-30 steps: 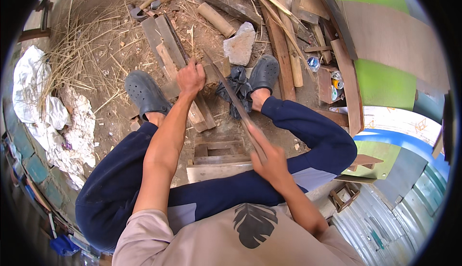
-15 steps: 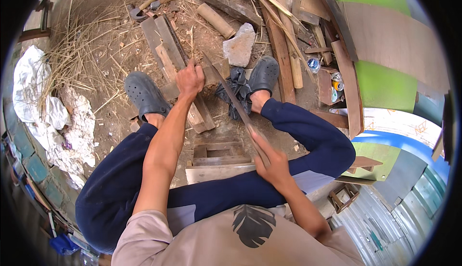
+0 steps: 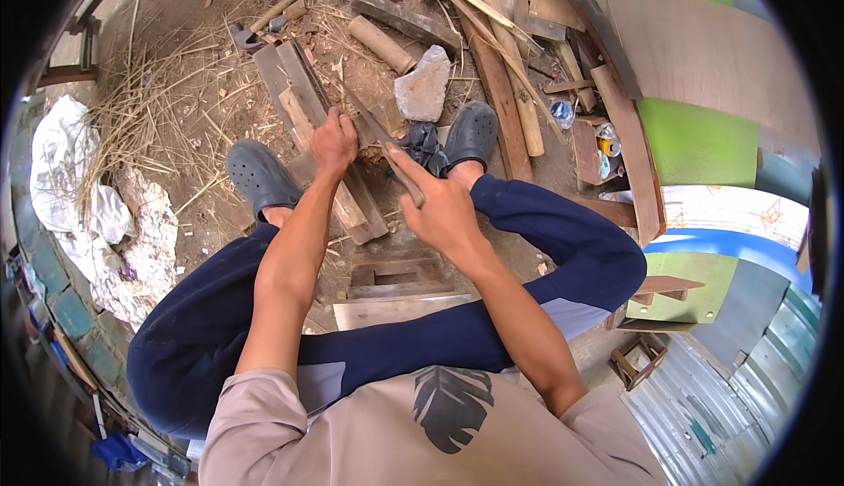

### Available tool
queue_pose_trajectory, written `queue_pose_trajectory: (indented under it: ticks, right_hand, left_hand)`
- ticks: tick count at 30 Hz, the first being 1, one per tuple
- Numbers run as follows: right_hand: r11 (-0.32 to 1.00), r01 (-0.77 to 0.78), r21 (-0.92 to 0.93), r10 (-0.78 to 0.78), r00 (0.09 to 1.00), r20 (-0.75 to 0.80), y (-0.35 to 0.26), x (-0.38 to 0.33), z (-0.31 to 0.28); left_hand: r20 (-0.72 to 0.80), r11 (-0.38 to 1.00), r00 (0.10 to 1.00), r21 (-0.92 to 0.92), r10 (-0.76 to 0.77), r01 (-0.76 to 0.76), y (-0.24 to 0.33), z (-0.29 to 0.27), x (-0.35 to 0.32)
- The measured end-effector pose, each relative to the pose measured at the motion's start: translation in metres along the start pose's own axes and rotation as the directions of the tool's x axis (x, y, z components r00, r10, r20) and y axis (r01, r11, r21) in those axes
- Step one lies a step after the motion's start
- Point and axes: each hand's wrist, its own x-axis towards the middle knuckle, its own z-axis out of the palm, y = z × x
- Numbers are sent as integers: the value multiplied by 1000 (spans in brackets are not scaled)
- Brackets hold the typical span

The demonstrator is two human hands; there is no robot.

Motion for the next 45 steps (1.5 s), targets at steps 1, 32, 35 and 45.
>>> queue_pose_trajectory:
  ticks: [1, 32, 35, 45]
  right_hand:
    - [1000, -30, 7, 30, 1000, -4, -9, -21, -14]
    - [705, 241, 667, 142, 874, -466, 32, -121, -42]
    - [662, 276, 697, 152, 861, -486, 29, -119, -45]
    - [597, 207, 775, 207, 894, -398, 38, -121, -47]
  left_hand:
    - [36, 1000, 999, -4, -7, 7, 2, -3, 0]
    - [708, -461, 330, -675, -625, 575, 4, 17, 3]
    - [746, -392, 363, -623, -558, 677, -27, 25, 20]
    - [674, -315, 470, -707, -569, 633, -4, 44, -31]
